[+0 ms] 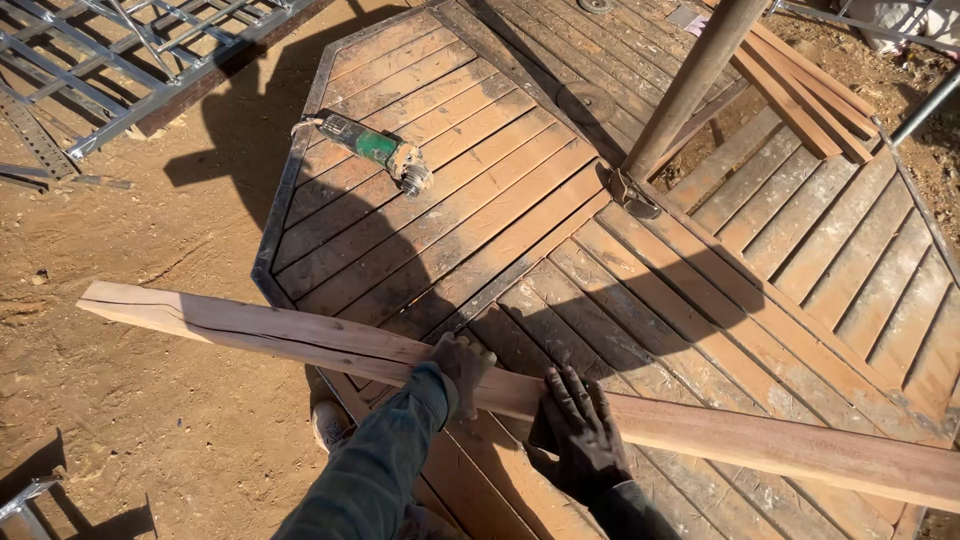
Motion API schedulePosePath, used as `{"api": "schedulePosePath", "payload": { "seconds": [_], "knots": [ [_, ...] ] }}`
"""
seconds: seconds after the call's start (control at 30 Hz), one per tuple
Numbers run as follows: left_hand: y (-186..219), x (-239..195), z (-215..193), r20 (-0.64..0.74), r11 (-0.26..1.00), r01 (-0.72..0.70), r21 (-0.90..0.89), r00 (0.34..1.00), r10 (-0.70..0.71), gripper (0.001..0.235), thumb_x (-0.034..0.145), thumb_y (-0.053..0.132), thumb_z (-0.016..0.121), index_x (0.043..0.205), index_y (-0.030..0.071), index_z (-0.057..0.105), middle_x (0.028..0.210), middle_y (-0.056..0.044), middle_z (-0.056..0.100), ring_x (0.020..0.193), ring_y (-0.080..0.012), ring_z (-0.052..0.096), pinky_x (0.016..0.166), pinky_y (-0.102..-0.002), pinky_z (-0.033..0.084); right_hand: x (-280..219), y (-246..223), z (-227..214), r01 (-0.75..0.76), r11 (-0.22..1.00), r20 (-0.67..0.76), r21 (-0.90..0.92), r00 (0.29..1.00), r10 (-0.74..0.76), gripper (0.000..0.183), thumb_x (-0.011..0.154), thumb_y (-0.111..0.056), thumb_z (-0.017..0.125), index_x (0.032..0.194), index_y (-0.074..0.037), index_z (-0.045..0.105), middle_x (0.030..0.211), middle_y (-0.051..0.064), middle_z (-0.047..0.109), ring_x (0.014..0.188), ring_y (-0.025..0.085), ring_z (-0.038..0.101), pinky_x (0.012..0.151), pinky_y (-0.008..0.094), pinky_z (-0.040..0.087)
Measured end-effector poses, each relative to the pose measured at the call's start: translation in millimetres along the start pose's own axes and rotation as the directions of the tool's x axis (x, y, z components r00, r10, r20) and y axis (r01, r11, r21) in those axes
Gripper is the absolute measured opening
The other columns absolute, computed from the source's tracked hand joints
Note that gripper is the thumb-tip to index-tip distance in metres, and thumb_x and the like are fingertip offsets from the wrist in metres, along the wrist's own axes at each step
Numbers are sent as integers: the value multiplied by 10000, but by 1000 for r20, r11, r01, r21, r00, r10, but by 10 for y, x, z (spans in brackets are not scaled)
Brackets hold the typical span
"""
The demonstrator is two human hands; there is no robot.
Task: Sanding a curved wooden plank by hand using sandpaper
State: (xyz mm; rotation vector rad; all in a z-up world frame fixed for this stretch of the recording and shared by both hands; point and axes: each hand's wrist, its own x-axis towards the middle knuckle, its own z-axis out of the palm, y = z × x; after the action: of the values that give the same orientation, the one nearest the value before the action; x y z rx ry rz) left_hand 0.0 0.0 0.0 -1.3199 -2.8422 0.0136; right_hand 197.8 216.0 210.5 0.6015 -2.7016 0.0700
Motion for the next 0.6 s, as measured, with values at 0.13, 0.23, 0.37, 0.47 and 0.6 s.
{"api": "schedulePosePath", "payload": {
  "seconds": [0.13,0.23,0.37,0.47,0.6],
  "knots": [
    [213,-58,-74,350,830,78,552,882,-315,768,1011,615,522,1571,138,301,1517,-150,432,1397,-235,418,1260,-438,245,-336,301,-472,-115,991,-29,-66,993,113,929,787,-564,662,1535,-69,420,1646,141,364,1532,360,329,1272,521,234],
    [163,-287,-1743,270,967,-8,-255,960,79,944,464,521,852,1282,124,600,1114,-111,697,1038,-360,639,829,-545,551,-382,337,-526,-259,954,-114,-153,963,243,925,756,-504,662,1531,-50,438,1634,144,405,1530,372,370,1267,525,297],
    [176,-288,-1825,333,978,-10,-211,940,81,692,523,500,840,1084,126,683,1067,-96,715,1032,-310,641,841,-496,561,-191,-79,-73,-262,941,-89,-214,965,249,1266,668,-837,621,1528,54,356,1649,263,303,1535,461,288,1282,566,235],
    [-87,-163,-543,199,971,-109,-214,968,152,568,680,559,754,1104,200,634,1047,-51,694,1003,-296,642,784,-508,548,96,-417,174,-199,977,-43,-73,980,196,1134,798,-816,597,1498,49,379,1627,283,300,1525,465,271,1272,566,217],
    [-332,8,436,5,939,-228,-257,972,237,580,922,467,642,1452,280,499,1248,-21,663,1122,-297,612,843,-565,538,223,-369,4,-108,989,-92,105,989,117,793,921,-530,646,1461,23,469,1601,233,385,1510,416,339,1257,512,278]
  ]
}}
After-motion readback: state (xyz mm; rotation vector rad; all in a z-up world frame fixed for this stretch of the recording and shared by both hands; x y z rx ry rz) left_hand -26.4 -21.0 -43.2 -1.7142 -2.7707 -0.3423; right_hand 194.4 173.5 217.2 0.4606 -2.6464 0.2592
